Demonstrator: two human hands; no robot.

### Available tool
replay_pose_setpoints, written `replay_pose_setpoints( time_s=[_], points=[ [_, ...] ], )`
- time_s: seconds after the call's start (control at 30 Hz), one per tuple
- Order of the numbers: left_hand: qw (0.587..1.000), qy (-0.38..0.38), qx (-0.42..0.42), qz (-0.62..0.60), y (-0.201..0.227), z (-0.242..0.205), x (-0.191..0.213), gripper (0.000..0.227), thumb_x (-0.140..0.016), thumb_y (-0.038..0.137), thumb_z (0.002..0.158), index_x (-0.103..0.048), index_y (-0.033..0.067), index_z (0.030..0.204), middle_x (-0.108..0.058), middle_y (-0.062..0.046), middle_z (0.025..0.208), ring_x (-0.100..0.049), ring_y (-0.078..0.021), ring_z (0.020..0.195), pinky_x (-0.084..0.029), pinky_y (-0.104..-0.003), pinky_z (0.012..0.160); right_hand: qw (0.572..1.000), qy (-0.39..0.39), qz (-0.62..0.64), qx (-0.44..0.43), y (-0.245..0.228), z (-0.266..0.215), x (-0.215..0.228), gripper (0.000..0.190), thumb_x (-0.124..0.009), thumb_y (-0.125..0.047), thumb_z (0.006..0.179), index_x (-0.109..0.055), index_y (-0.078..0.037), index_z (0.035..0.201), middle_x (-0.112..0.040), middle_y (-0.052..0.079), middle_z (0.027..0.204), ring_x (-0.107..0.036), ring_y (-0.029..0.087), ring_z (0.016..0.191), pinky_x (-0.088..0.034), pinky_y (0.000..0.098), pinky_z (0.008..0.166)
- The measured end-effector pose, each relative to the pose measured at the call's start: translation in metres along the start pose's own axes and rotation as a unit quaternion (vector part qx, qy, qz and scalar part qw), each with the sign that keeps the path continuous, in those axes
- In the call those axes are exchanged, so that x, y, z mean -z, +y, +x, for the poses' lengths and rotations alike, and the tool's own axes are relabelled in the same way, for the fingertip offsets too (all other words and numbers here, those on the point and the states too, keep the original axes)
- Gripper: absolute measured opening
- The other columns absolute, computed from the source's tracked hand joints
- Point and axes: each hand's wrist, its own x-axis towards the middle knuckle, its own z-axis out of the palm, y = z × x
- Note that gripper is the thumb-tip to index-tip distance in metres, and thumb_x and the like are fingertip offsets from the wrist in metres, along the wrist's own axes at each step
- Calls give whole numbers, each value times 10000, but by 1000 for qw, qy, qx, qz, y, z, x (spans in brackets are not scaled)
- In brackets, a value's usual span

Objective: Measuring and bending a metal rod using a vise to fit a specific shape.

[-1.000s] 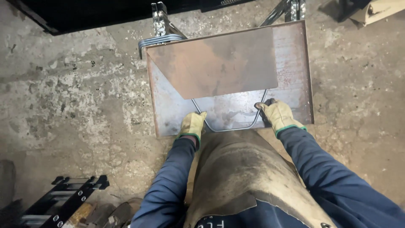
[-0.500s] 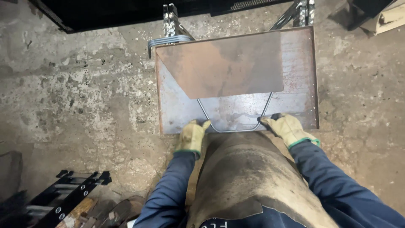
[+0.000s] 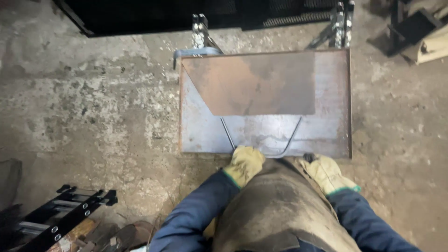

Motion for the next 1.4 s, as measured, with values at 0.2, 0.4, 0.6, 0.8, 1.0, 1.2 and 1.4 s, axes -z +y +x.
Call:
replay_pose_setpoints(
  time_s=[0.2, 0.4, 0.6, 0.8, 1.0, 1.2, 1.4],
  points=[
    [996, 6, 88, -11, -42, 1, 141, 166, -583, 191, 897, -716, 100, 936, -710, -115, 915, -690, -311, 878, -532, -469, 752, 998, -20, 21, 60, 6, 19, -9, 522, -595, -614, 860, -786, -187, 1093, -767, 125, 1105, -696, 338, 1076, -544, 437, 927],
    [988, 13, 153, -30, -133, 9, 304, 189, -587, 203, 926, -698, 72, 1006, -706, -162, 982, -686, -354, 898, -545, -463, 756, 989, -73, 117, 60, -71, 55, 17, 535, -694, -597, 830, -800, -106, 1014, -792, 151, 876, -707, 320, 853, -553, 397, 752],
    [984, 156, 56, -64, -278, 49, 301, 268, -606, 201, 911, -680, 8, 1082, -704, -201, 1015, -678, -404, 954, -534, -490, 795, 939, -235, 223, -113, -139, 73, 46, 521, -650, -531, 900, -747, -47, 734, -667, 110, 584, -526, 212, 444, -410, 381, 473],
    [982, -9, 180, -58, -388, 114, 231, 235, -512, 144, 900, -720, 63, 975, -703, -221, 1050, -670, -425, 995, -530, -522, 821, 890, -222, 329, -226, -141, 88, 35, 476, -700, -469, 878, -703, -32, 692, -673, 98, 574, -548, 199, 431, -409, 367, 411],
    [980, -68, 182, -41, -436, 132, 169, 260, -505, 192, 931, -734, 76, 968, -716, -211, 1058, -673, -417, 1020, -535, -508, 876, 822, -275, 374, -329, -131, 99, 22, 491, -718, -496, 875, -648, -42, 699, -638, 103, 597, -527, 221, 434, -371, 366, 389],
    [980, -85, 168, -69, -460, 138, 129, 259, -491, 164, 919, -718, 48, 968, -714, -208, 1013, -687, -415, 956, -561, -495, 793, 833, -300, 309, -347, -121, 106, 10, 536, -691, -545, 866, -701, -29, 721, -675, 125, 618, -600, 256, 446, -429, 377, 399],
    [981, -123, 143, -39, -467, 142, 123, 235, -524, 169, 915, -730, 59, 951, -719, -206, 972, -700, -395, 925, -563, -475, 804, 840, -279, 324, -334, -130, 103, 20, 546, -700, -536, 846, -703, -6, 717, -693, 148, 622, -645, 282, 449, -459, 397, 400]
  ],
)
